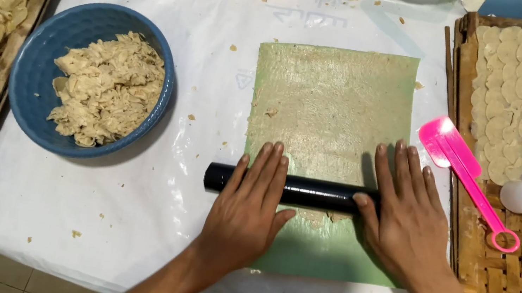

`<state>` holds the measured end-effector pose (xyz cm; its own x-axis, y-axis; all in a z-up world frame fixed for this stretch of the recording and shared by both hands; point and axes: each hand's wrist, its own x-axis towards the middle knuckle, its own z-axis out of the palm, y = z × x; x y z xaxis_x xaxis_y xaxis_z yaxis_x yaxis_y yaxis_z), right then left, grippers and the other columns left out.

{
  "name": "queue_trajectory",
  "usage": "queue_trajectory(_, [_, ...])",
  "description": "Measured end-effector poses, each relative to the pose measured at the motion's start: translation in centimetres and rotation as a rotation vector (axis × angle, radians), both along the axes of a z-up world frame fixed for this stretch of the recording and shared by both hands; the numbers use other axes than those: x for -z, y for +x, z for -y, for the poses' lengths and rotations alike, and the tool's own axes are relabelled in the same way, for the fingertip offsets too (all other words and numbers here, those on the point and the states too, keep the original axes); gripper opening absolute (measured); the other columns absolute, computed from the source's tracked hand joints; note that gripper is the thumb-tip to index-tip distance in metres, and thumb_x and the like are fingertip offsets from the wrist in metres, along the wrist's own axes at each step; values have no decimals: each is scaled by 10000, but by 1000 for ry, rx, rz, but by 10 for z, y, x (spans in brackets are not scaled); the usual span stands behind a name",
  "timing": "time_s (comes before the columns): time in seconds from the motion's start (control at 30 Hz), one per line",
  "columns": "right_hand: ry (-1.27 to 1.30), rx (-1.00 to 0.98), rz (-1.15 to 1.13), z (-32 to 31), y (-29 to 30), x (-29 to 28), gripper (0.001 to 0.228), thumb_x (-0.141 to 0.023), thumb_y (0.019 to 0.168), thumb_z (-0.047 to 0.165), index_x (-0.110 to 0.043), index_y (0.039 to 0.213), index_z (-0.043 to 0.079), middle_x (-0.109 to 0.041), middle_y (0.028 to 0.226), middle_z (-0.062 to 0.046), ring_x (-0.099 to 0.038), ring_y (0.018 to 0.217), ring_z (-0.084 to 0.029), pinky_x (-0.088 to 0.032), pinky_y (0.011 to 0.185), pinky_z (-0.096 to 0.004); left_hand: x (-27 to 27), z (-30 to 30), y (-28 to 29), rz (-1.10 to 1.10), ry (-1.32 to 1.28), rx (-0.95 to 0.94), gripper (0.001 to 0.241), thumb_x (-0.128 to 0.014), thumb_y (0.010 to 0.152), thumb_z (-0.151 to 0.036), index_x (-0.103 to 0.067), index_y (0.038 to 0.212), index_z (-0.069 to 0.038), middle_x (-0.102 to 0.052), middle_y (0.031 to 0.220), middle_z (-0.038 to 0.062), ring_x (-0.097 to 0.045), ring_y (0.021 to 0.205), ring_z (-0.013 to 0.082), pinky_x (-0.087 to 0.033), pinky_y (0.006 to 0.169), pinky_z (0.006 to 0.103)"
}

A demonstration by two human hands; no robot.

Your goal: Rolling out and flattening dough on a green mat using a rolling pin and a spatula.

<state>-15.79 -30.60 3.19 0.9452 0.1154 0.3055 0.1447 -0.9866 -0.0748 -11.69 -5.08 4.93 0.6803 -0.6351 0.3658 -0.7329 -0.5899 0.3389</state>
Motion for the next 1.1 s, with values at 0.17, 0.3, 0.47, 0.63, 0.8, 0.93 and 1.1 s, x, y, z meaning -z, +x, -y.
queue_trajectory(0.17, [66, 73, -208, 16, 62, -8, 725, -202, 1094, 539, -285, 1629, 57, -329, 1612, -288, -266, 1513, -433, -235, 1214, -523, 0, 19, 60, -116, 280, -102, 776, -201, 1089, -526, -278, 1540, 101, -196, 1654, 298, -116, 1566, 385, 20, 1257, 572])
queue_trajectory(0.3, [186, 91, -156, 21, 97, -15, 689, -281, 1133, 503, -321, 1631, 28, -386, 1564, -349, -283, 1498, -473, -252, 1205, -532, -4, 33, 101, -251, 227, -166, 734, -310, 1087, -493, -354, 1546, 78, -150, 1665, 315, -84, 1575, 412, -16, 1245, 596])
queue_trajectory(0.47, [91, 88, -199, 0, 41, -17, 716, -319, 1083, 529, -334, 1629, 66, -369, 1599, -311, -285, 1518, -446, -267, 1212, -516, -4, 15, 43, -217, 180, -106, 709, -339, 1083, -452, -357, 1531, 97, -258, 1621, 352, -183, 1554, 432, -32, 1235, 593])
queue_trajectory(0.63, [259, 94, -391, -4, 21, -43, 757, -340, 1049, 517, -256, 1621, 28, -189, 1638, -358, -185, 1511, -516, -207, 1215, -578, -12, 4, 23, -193, 117, 0, 705, -423, 1076, -444, -419, 1466, 144, -341, 1566, 383, -272, 1517, 467, -115, 1213, 627])
queue_trajectory(0.8, [241, 90, -309, 10, 57, -22, 746, -293, 1090, 553, -302, 1622, 30, -258, 1629, -336, -180, 1534, -463, -176, 1238, -538, -11, 22, 67, -108, 62, -80, 642, -445, 1092, -359, -387, 1511, 125, -229, 1629, 364, -169, 1551, 458, -84, 1240, 604])
queue_trajectory(0.93, [197, 91, -307, 5, 38, -21, 733, -282, 1099, 532, -316, 1617, 15, -286, 1621, -334, -195, 1536, -456, -178, 1238, -522, -10, 20, 51, -286, 115, -143, 677, -373, 1087, -399, -378, 1498, 138, -238, 1620, 368, -158, 1559, 425, -31, 1245, 571])
queue_trajectory(1.1, [-41, 45, -58, 3, -2, 8, 698, -333, 1068, 476, -333, 1643, 79, -392, 1628, -248, -317, 1530, -382, -234, 1245, -476, 1, 13, 14, -181, 97, -117, 678, -343, 1092, -398, -356, 1517, 129, -296, 1612, 353, -237, 1544, 431, -75, 1248, 563])
